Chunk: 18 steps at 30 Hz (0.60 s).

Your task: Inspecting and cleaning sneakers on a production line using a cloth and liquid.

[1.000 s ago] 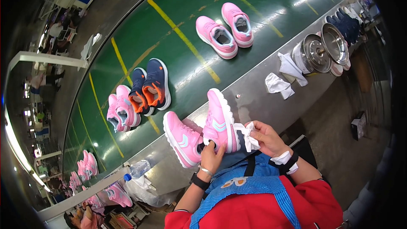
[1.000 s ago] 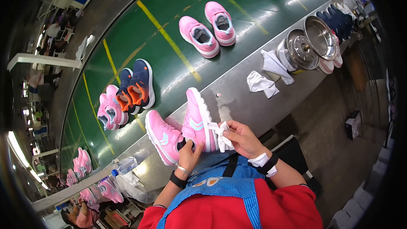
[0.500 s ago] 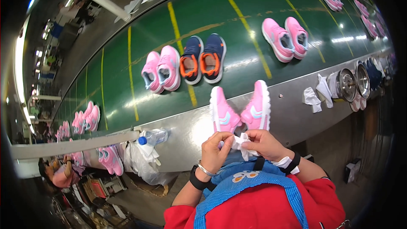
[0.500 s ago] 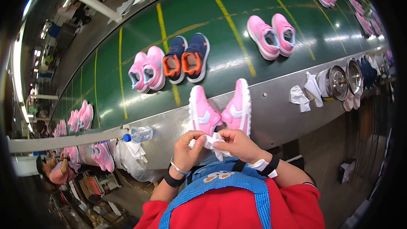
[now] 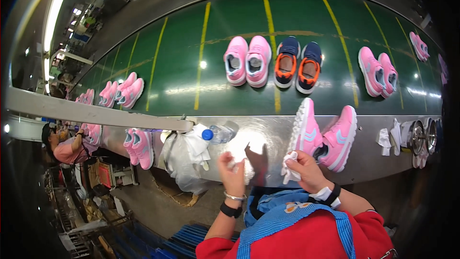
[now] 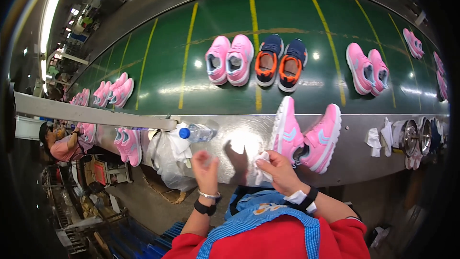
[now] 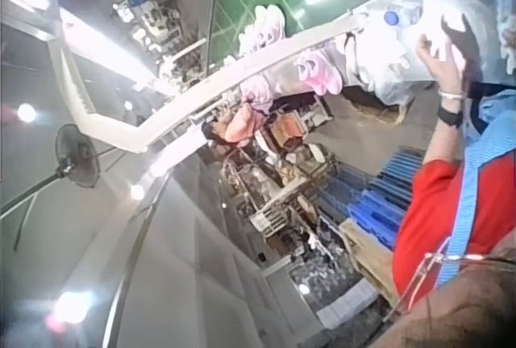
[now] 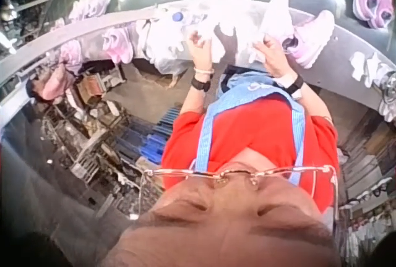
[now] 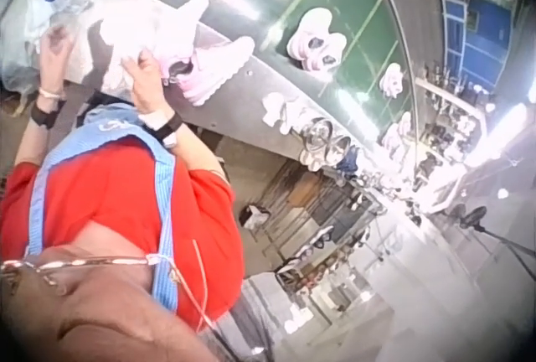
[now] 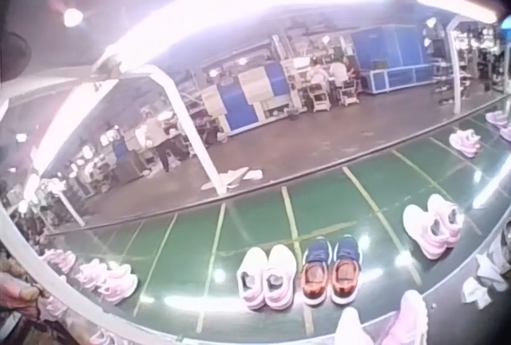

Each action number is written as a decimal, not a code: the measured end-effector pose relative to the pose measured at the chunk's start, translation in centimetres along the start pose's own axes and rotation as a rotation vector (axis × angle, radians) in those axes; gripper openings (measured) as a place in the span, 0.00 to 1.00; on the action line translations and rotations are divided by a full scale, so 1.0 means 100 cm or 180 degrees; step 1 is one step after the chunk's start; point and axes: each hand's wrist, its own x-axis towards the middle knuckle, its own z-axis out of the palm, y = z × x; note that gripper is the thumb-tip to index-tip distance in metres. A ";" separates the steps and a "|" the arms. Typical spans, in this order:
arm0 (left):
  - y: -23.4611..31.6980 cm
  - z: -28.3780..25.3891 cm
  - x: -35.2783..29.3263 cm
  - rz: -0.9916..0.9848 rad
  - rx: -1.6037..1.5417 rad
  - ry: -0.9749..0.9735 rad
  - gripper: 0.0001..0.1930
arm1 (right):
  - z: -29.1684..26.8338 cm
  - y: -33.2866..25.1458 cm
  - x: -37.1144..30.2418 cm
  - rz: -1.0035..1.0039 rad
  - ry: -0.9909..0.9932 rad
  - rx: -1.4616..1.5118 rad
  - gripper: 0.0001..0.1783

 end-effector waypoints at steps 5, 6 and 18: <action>-0.056 -0.037 0.084 0.0976 0.0657 0.0560 0.38 | 0.015 0.002 0.005 -0.0356 0.0286 -0.0904 0.06; -0.061 -0.040 0.095 0.1003 0.0649 0.0534 0.38 | 0.020 0.000 0.006 -0.0436 0.0295 -0.1164 0.07; 0.048 0.009 0.076 0.2641 0.2357 -0.0422 0.39 | 0.045 0.000 0.054 -0.1866 0.0452 -0.1656 0.12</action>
